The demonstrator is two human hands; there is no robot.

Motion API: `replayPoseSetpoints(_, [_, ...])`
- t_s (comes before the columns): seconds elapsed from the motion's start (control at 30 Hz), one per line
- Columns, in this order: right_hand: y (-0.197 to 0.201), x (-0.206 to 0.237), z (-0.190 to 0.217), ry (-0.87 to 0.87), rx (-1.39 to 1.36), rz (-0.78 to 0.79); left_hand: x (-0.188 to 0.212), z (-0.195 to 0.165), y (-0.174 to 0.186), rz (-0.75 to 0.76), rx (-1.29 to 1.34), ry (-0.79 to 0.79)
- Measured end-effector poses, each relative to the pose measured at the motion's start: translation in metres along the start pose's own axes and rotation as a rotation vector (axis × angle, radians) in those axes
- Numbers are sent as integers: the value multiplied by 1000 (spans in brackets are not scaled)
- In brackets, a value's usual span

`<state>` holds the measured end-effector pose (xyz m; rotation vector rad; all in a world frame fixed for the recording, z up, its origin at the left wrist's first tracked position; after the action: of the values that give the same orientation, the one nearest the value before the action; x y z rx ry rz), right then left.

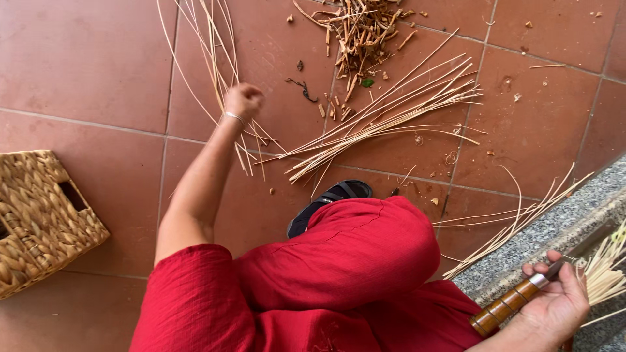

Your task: The person sits on a tiled floor and uses a knife to shave thin strips from bamboo stalks. They repeatedly pick up a stalk, shave it with the knife, and place the finished strip on a pile on the floor.

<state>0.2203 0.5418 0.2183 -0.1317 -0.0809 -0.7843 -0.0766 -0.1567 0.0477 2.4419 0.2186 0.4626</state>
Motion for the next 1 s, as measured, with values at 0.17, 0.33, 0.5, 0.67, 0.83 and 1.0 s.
replayPoseSetpoints(0.17, [-24,14,13,7,-16,-9,52,-17,-104,312,-232,27])
replayPoseSetpoints(0.33, [-59,30,31,-19,-78,-44,73,-26,-154,248,-594,-57])
replayPoseSetpoints(0.5, [-76,37,42,-23,-20,-146,74,-30,-164,263,-707,-57])
replayPoseSetpoints(0.67, [-77,37,47,-25,-24,-174,77,-37,-156,302,-577,-85])
replayPoseSetpoints(0.83, [-84,42,48,-25,-56,-142,84,-35,-139,410,-250,-60])
replayPoseSetpoints(1.0, [-107,53,54,8,4,-89,94,-56,-117,568,75,-19])
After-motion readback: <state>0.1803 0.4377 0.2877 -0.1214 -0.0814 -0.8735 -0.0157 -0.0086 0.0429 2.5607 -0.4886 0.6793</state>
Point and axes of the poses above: each hand's wrist, its own x-axis away from the middle knuckle, its own y-axis out of the back of the hand, z = x × y, the point moved 5 cm from there along -x, towards the middle knuckle, and after that the axes turned 7 degrees about y, right-handed, at the moved point
